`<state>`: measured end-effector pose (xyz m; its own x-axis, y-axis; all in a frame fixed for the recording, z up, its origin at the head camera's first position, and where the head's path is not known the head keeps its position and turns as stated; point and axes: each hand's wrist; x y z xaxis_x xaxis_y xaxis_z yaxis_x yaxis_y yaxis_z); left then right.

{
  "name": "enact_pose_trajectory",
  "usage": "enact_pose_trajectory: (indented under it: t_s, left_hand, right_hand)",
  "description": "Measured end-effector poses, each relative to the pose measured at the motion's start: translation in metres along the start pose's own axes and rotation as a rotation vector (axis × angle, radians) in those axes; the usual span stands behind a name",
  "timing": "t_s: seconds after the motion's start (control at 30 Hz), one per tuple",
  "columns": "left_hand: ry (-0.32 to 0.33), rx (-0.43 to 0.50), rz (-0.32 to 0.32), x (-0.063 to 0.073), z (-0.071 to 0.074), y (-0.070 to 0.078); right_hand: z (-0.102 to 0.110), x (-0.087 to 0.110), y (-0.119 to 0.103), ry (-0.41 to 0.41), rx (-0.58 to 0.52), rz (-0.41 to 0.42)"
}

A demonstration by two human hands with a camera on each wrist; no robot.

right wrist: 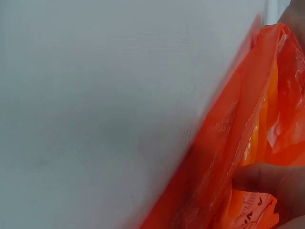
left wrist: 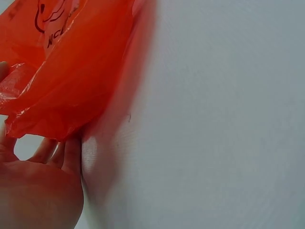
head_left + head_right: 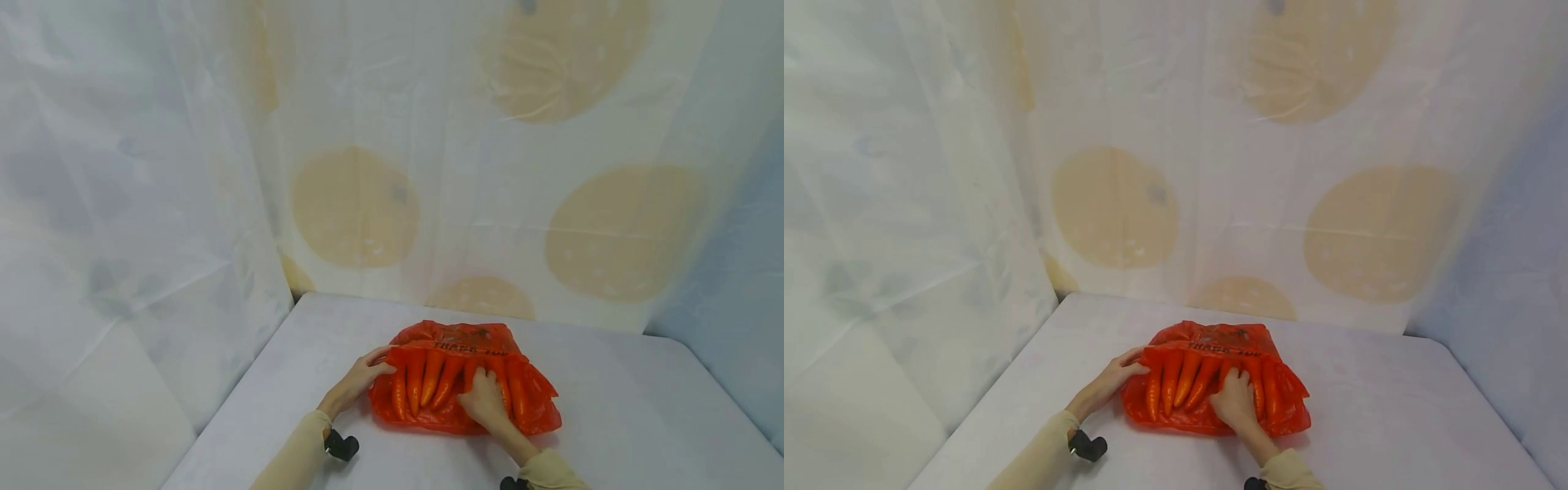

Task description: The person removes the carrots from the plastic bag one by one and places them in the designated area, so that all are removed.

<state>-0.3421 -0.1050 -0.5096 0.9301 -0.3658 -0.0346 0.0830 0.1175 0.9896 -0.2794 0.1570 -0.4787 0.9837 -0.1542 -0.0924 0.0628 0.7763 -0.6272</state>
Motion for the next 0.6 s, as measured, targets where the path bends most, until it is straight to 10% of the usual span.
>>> enact_pose_trajectory:
  t_s: [0.6]
  left_hand:
    - [0.014,-0.058,0.017,0.003,0.001,0.003]
  right_hand:
    - [0.017,-0.002,0.001,-0.148,-0.083,-0.129]
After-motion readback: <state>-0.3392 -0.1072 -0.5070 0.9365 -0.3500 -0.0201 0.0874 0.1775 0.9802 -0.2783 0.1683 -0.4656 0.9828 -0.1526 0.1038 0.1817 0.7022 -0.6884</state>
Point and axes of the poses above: each hand's wrist, its own x-axis away from the middle knuckle, its own z-axis out of the back of the hand, y = z × x, and after that the axes turned 3 degrees about -z, right-handed
